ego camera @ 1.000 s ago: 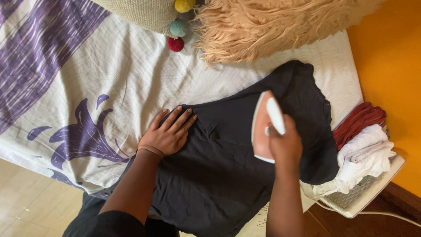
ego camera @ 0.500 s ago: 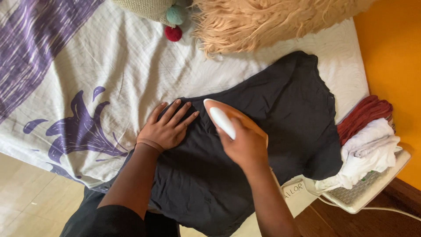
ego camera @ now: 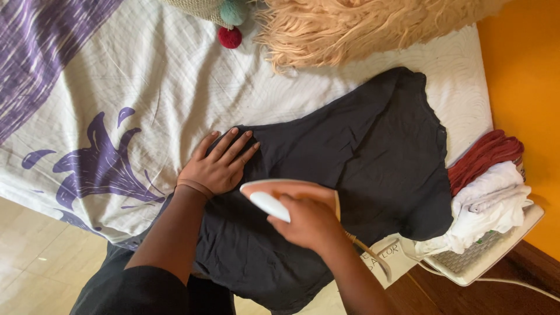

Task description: Ironing a black t-shirt on a bed.

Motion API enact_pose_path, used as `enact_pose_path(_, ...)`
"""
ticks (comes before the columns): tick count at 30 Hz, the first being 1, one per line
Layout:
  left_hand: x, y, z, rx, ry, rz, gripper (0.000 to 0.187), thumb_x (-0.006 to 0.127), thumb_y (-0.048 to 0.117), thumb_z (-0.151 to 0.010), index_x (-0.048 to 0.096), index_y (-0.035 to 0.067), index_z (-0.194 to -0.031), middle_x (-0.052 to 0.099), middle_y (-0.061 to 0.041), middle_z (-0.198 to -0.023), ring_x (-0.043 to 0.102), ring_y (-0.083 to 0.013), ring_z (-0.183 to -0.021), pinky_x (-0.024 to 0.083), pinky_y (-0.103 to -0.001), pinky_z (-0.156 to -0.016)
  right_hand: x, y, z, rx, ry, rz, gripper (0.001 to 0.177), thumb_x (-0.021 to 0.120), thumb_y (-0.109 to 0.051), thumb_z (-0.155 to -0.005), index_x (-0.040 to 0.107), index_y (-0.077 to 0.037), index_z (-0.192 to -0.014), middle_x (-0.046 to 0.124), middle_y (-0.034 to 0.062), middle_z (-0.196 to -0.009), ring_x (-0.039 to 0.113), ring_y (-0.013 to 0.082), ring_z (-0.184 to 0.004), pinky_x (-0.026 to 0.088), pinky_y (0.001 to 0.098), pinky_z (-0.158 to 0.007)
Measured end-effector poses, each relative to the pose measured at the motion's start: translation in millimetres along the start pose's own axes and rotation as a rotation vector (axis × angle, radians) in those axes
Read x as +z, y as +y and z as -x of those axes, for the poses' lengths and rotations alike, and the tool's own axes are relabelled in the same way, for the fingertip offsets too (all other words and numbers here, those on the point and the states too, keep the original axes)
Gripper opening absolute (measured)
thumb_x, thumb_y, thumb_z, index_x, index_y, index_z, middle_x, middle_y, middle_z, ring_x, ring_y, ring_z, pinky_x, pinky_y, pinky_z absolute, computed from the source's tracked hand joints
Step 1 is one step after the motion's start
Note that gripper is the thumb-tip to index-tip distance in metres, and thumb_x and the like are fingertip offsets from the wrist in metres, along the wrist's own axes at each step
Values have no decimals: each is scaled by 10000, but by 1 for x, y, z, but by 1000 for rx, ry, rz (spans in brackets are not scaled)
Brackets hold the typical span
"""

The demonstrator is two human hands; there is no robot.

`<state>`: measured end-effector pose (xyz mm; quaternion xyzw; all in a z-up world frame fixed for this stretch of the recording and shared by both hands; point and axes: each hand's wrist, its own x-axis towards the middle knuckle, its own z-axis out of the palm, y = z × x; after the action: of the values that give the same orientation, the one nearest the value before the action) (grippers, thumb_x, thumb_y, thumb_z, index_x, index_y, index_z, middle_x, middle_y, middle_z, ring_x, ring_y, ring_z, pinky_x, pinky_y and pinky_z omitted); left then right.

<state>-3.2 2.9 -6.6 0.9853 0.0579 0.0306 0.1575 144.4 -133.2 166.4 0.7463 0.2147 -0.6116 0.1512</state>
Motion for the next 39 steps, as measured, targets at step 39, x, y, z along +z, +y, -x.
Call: enact_pose_path(39, 0, 2, -1, -24, 18, 50, 511, 572, 348, -977, 601, 298, -1484, 499, 48, -1579, 455, -179, -1456, 331, -435, -1202, -61, 86, -26, 367, 835, -430, 521, 640, -509, -971, 662, 11, -941, 683, 266, -842, 693, 384, -716, 522, 475, -674)
